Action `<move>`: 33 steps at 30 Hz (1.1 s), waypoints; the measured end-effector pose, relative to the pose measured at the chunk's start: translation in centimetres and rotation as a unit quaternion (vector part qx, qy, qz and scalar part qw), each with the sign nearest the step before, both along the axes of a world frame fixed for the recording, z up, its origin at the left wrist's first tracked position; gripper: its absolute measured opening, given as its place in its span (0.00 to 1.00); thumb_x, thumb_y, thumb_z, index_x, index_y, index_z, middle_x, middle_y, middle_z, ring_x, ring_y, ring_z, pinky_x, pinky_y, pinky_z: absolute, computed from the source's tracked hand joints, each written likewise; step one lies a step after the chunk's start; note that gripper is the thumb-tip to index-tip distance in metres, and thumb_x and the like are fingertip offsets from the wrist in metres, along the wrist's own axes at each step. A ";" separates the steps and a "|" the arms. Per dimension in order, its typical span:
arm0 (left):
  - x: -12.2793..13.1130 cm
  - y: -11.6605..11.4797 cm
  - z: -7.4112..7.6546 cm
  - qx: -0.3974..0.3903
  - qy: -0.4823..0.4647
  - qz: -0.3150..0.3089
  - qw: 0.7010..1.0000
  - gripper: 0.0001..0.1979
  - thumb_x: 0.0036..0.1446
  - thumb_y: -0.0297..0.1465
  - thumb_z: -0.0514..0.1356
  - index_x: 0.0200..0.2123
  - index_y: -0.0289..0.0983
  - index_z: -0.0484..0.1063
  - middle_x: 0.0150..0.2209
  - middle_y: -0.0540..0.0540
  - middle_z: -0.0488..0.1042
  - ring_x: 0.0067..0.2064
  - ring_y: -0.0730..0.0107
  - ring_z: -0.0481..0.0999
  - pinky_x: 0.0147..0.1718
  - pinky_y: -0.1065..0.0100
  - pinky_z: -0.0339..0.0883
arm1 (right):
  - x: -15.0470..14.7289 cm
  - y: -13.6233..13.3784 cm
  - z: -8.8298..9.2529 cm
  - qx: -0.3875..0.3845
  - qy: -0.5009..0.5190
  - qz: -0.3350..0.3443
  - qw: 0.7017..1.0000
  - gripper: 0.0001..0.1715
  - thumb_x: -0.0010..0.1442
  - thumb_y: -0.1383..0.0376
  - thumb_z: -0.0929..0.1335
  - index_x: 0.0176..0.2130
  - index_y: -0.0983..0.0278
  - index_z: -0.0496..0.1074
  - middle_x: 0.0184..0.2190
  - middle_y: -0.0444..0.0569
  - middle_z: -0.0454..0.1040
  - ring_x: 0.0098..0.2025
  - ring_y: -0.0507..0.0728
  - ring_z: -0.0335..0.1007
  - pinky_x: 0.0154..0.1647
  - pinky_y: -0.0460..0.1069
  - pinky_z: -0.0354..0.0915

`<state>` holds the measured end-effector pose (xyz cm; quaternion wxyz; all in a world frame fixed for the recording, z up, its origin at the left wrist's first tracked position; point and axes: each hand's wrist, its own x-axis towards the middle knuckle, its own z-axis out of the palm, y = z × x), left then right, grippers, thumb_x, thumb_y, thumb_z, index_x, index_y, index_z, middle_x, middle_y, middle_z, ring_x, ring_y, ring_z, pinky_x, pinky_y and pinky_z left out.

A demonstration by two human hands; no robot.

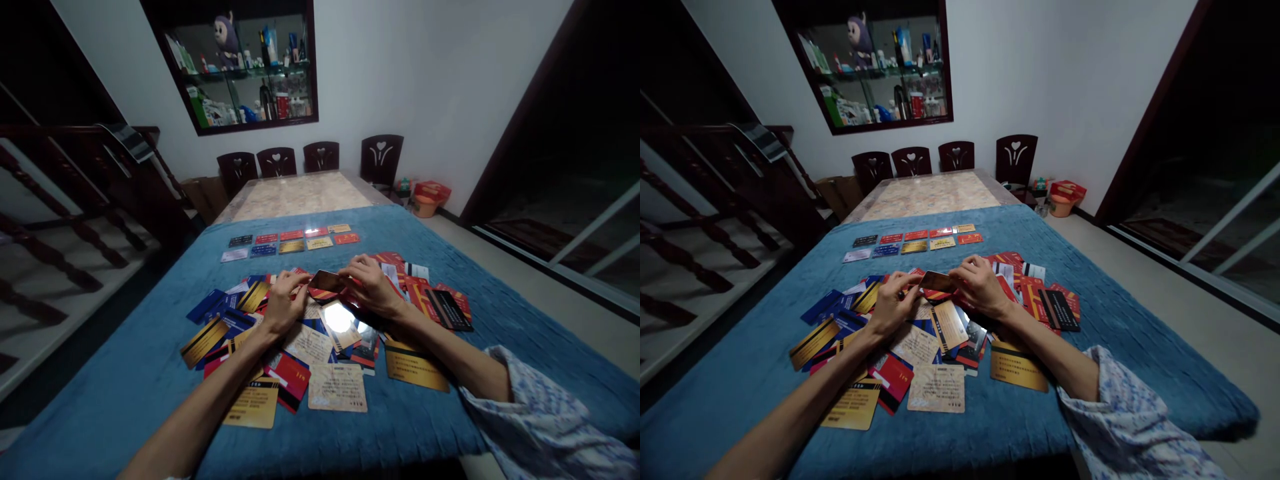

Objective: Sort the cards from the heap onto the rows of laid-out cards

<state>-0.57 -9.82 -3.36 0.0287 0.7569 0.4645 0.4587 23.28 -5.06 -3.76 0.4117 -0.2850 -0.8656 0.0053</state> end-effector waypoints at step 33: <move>0.9 0.0 -0.8 -0.020 0.142 -0.022 0.989 0.20 0.58 0.20 0.53 0.52 0.36 0.70 0.38 0.44 0.74 0.41 0.61 0.69 0.44 0.60 0.67 | -0.2 -0.2 -0.3 0.076 -0.102 -0.039 0.991 0.14 0.64 0.64 0.67 0.50 0.60 0.75 0.40 0.53 0.76 0.45 0.62 0.62 0.48 0.58 0.57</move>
